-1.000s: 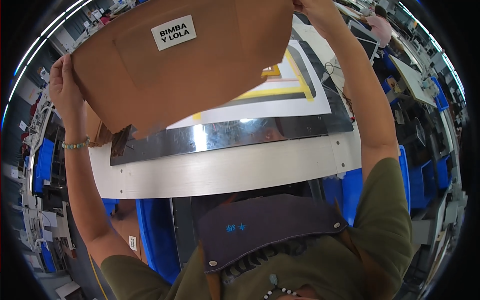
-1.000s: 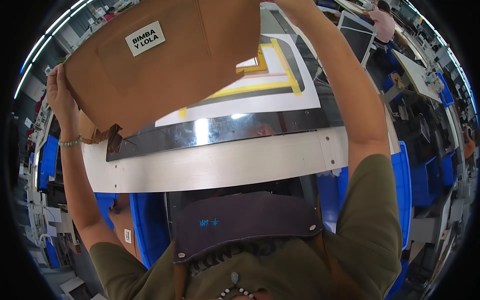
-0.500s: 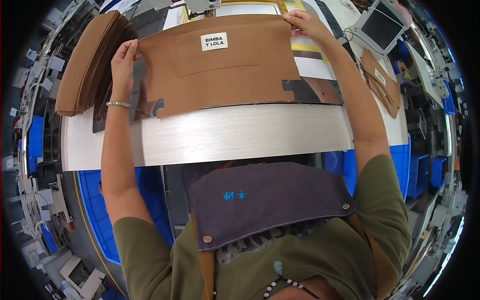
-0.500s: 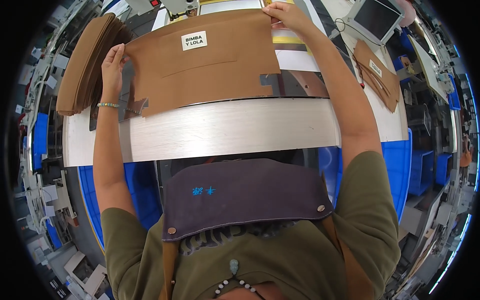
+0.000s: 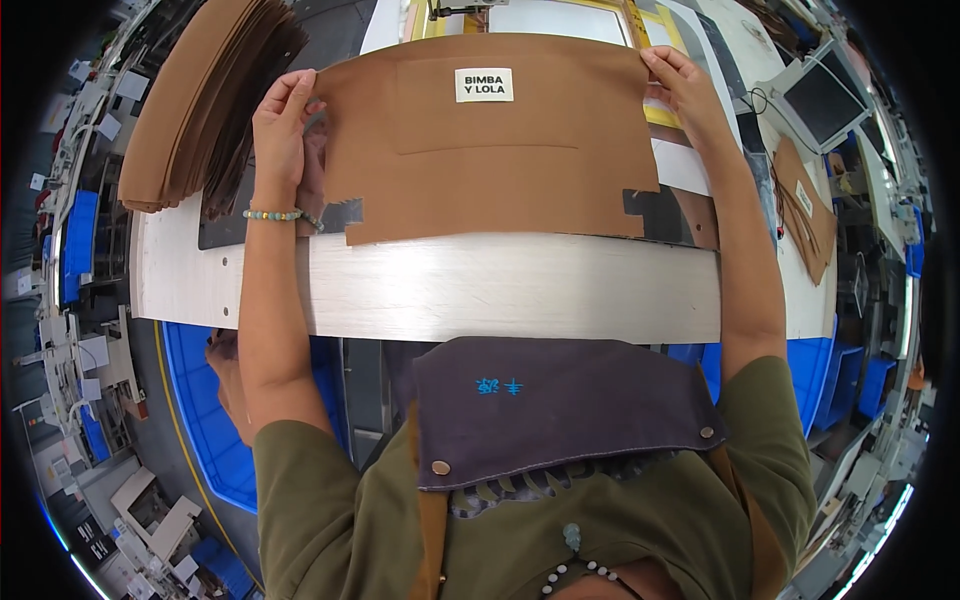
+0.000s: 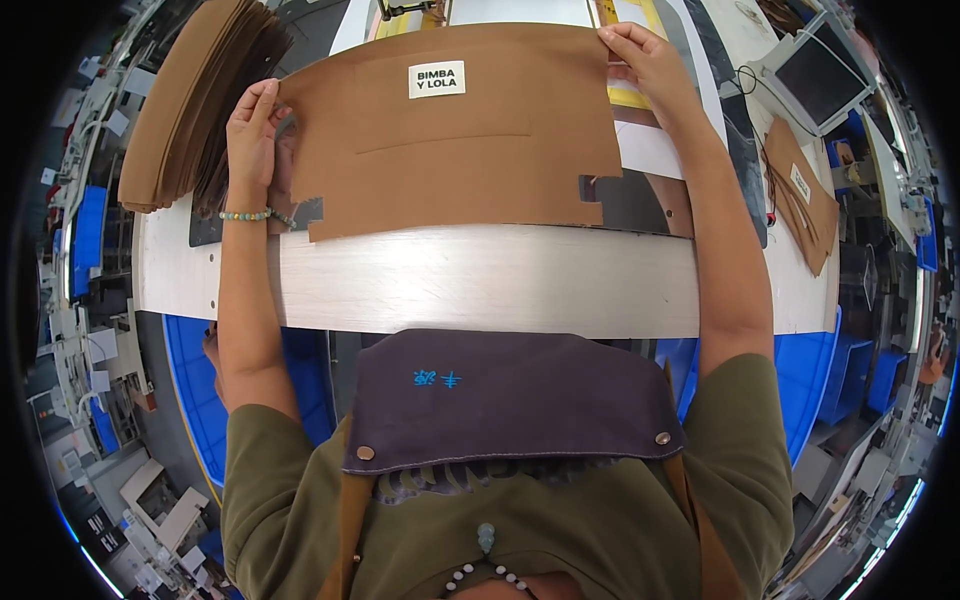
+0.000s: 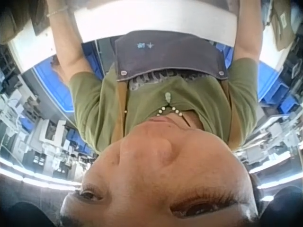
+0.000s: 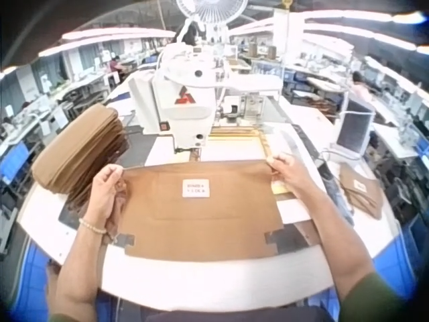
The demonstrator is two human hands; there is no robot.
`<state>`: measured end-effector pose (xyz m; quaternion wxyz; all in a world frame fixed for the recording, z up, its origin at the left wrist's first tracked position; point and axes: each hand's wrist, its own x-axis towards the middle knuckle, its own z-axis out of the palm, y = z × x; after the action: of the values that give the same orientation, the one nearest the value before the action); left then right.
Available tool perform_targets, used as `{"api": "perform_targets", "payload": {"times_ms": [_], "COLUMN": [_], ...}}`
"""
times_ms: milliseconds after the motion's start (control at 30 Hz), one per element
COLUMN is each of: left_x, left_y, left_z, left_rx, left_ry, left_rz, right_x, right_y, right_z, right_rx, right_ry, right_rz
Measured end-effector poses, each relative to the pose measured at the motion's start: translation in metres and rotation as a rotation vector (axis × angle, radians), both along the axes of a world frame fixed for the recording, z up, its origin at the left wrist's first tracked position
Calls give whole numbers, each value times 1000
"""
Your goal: The recorder is using an industrial sewing machine to stitch leather components for handbags in a workshop environment.
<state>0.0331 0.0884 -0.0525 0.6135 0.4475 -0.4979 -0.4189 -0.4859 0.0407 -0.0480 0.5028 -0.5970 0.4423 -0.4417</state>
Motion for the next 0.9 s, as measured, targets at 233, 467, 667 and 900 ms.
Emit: {"api": "perform_targets", "payload": {"times_ms": [233,467,667,900], "left_x": [2,1,-30,-112], "left_y": [3,0,10,-11], "left_z": [1,-4,13,48], "left_rx": [108,165,-128,-606], "left_ry": [-54,-256,-754,-1230], "left_rz": [43,98,274,-173], "right_x": [5,5,10,18], "right_y": [4,6,13,17], "right_z": [4,3,8,18], "right_rx": [16,22,47,-30], "right_ry": [46,35,84,114], "right_rz": [-51,-12,-73,-104]}}
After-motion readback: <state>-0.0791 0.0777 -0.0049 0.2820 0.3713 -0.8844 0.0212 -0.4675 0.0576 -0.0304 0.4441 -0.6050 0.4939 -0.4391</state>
